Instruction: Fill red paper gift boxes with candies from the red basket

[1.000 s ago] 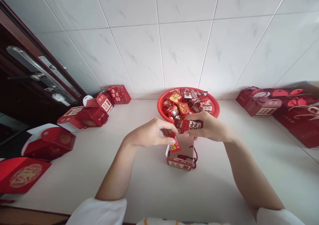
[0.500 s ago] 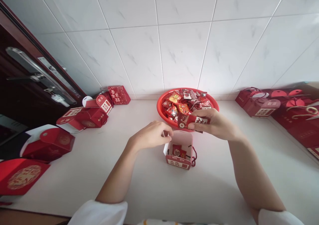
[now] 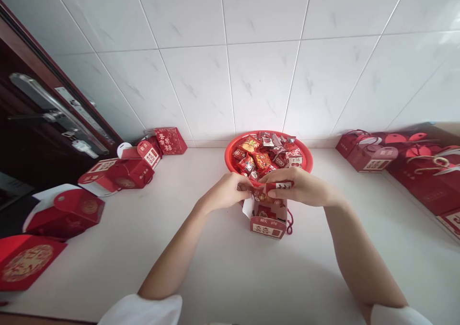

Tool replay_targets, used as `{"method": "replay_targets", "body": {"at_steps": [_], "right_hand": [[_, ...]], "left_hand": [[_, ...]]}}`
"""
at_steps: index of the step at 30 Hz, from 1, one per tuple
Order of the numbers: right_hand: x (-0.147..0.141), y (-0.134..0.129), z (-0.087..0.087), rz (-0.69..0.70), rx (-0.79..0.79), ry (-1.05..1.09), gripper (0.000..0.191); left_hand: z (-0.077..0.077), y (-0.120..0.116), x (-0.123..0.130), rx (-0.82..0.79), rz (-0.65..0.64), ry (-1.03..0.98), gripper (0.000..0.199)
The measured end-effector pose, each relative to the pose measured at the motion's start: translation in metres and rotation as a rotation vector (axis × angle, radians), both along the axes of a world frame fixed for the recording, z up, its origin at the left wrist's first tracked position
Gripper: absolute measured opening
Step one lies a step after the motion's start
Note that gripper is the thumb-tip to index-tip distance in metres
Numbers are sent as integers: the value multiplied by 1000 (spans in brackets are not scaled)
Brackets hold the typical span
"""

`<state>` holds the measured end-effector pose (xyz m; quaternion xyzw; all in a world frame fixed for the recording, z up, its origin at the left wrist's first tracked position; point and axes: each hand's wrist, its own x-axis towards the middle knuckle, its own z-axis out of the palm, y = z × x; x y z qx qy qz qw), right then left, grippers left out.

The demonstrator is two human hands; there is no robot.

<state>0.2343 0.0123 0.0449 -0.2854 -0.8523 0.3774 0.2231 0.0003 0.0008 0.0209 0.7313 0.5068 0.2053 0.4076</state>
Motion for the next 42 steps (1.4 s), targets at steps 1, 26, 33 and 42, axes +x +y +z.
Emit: {"method": "replay_targets", "body": {"at_steps": [1, 26, 33, 42], "right_hand": [[0, 0, 0, -13, 17, 10, 24], [-11, -9, -10, -240, 64, 166, 5], [-16, -12, -18, -235, -17, -63, 10], [-10, -28, -11, -147, 81, -108, 23]], "left_hand": [[0, 0, 0, -8, 17, 5, 14], [2, -11, 10, 225, -101, 140, 15], [5, -16, 8, 118, -241, 304, 39], [11, -29, 10, 120, -215, 299, 62]]}}
